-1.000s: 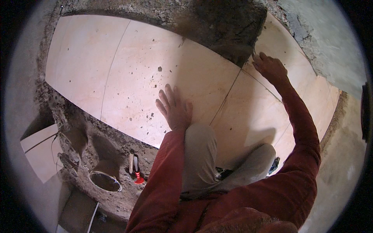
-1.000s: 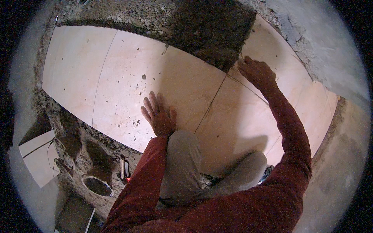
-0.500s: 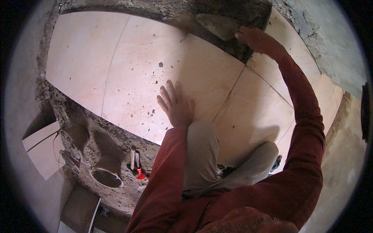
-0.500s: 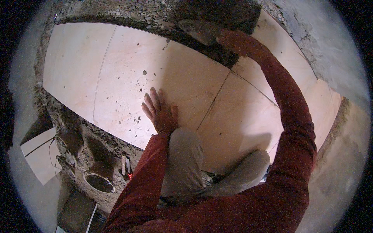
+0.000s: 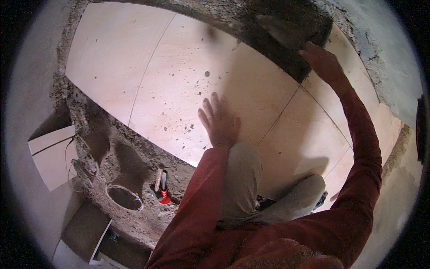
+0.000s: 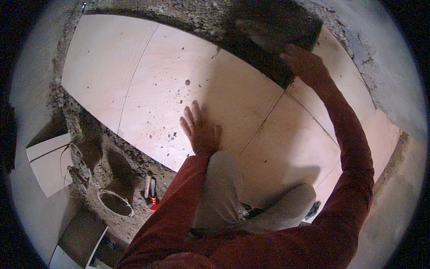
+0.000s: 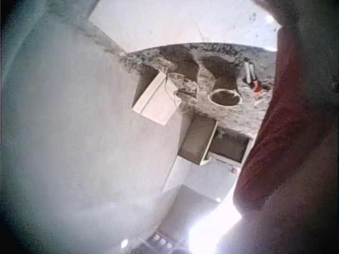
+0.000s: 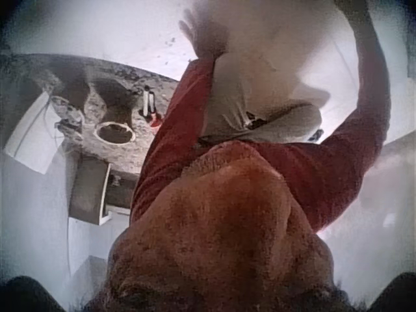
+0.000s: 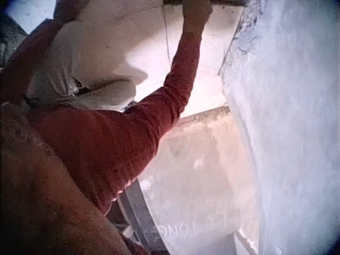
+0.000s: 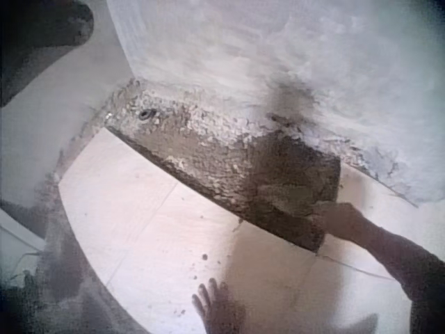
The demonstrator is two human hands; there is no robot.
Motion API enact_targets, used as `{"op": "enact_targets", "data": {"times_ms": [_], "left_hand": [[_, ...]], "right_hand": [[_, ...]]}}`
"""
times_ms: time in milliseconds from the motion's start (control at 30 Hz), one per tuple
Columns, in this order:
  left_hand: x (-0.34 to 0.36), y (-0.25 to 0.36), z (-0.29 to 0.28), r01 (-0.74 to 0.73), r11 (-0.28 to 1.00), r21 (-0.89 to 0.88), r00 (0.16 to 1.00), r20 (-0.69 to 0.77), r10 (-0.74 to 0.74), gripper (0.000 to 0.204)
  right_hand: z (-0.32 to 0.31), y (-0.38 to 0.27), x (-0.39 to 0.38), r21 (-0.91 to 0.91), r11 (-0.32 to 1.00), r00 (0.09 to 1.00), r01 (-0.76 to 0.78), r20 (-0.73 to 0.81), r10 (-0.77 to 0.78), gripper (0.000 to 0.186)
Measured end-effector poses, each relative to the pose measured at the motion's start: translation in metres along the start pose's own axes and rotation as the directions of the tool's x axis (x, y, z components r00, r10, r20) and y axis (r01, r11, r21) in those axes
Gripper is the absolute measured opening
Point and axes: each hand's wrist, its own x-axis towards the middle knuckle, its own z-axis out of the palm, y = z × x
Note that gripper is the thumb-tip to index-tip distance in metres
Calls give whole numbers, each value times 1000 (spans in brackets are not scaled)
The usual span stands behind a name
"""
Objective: The person uses a trowel to apply mortar around the edges of floor tiles, levels the area with their hands and the tool, and cleans the tile surfaces using a cloth.
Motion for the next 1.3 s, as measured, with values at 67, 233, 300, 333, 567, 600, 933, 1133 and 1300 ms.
{"op": "enact_targets", "data": {"times_ms": [67,233,300,333,567,600,933,1133,1300], "left_hand": [[0,0,0,7,1000,14,1000,4,-7,82],[0,2,1,29,1000,1,999,23,-29,81],[0,3,2,38,999,-29,999,23,-38,80],[0,3,2,47,998,-40,999,18,-47,79],[1,3,-1,44,995,-88,999,-4,-45,78],[0,3,-2,49,990,-135,998,-27,-53,79],[0,-1,-1,10,994,-107,999,-38,-15,80],[-2,1,1,41,996,-79,999,-11,-42,76],[1,0,5,29,1000,3,997,-78,-28,77]], "right_hand": [[7,-23,41,27,993,990,111,-88,-108,38],[9,-46,232,209,973,982,-95,177,58,33],[6,-50,296,167,981,988,-101,131,79,34],[2,-56,323,291,935,973,-205,162,163,32],[-47,-91,335,382,878,936,-288,304,175,35],[-50,-87,310,580,811,994,-73,107,13,35],[-33,-4,69,137,946,891,-293,397,218,55],[-30,5,70,601,688,897,-407,405,178,60],[-25,-26,154,494,861,985,-121,-46,165,38]]}}
